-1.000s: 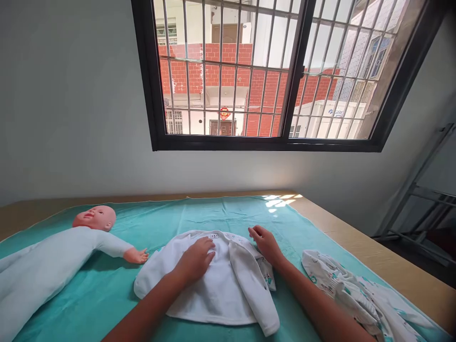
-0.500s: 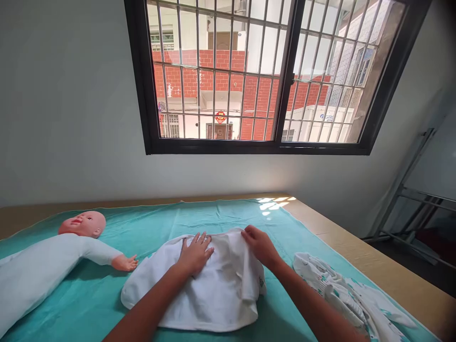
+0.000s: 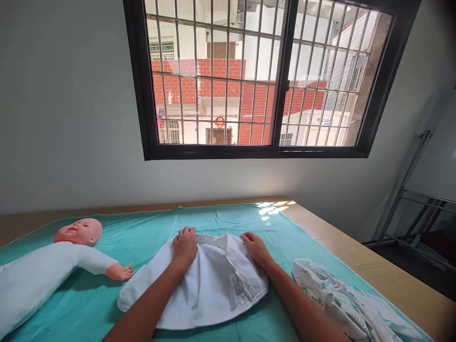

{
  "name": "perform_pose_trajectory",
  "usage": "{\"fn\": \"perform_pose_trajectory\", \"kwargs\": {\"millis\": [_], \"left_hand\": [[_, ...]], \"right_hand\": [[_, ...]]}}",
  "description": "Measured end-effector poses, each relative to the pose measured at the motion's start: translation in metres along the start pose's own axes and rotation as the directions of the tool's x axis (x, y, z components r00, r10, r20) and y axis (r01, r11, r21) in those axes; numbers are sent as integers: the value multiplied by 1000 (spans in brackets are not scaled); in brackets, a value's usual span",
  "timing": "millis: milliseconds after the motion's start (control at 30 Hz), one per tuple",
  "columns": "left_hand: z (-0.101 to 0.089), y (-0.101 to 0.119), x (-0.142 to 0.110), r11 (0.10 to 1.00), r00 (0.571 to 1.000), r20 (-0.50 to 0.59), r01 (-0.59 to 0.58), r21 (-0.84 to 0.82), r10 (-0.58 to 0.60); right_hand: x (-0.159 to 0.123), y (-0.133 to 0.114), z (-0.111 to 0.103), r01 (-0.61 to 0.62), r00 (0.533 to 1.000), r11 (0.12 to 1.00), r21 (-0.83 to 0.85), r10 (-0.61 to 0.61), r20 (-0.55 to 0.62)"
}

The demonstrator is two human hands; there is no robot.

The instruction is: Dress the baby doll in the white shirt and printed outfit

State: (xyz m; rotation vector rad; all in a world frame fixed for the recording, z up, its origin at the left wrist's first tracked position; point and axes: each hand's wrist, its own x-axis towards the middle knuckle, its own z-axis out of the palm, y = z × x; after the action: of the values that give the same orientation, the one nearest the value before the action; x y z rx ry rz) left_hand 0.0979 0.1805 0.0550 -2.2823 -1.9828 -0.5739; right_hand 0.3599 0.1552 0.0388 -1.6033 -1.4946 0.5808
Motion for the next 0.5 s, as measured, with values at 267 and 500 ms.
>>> {"fn": "perform_pose_trajectory", "kwargs": {"millis": [267, 500], "left_hand": [[7, 35, -53, 958, 945, 189, -241, -158, 269], [7, 35, -59, 941, 891, 316, -273, -201, 326]], "right_hand": [[-6, 1, -50, -48, 899, 983, -179, 120, 421], [-30, -22, -49, -57, 721, 994, -90, 103, 686]]}}
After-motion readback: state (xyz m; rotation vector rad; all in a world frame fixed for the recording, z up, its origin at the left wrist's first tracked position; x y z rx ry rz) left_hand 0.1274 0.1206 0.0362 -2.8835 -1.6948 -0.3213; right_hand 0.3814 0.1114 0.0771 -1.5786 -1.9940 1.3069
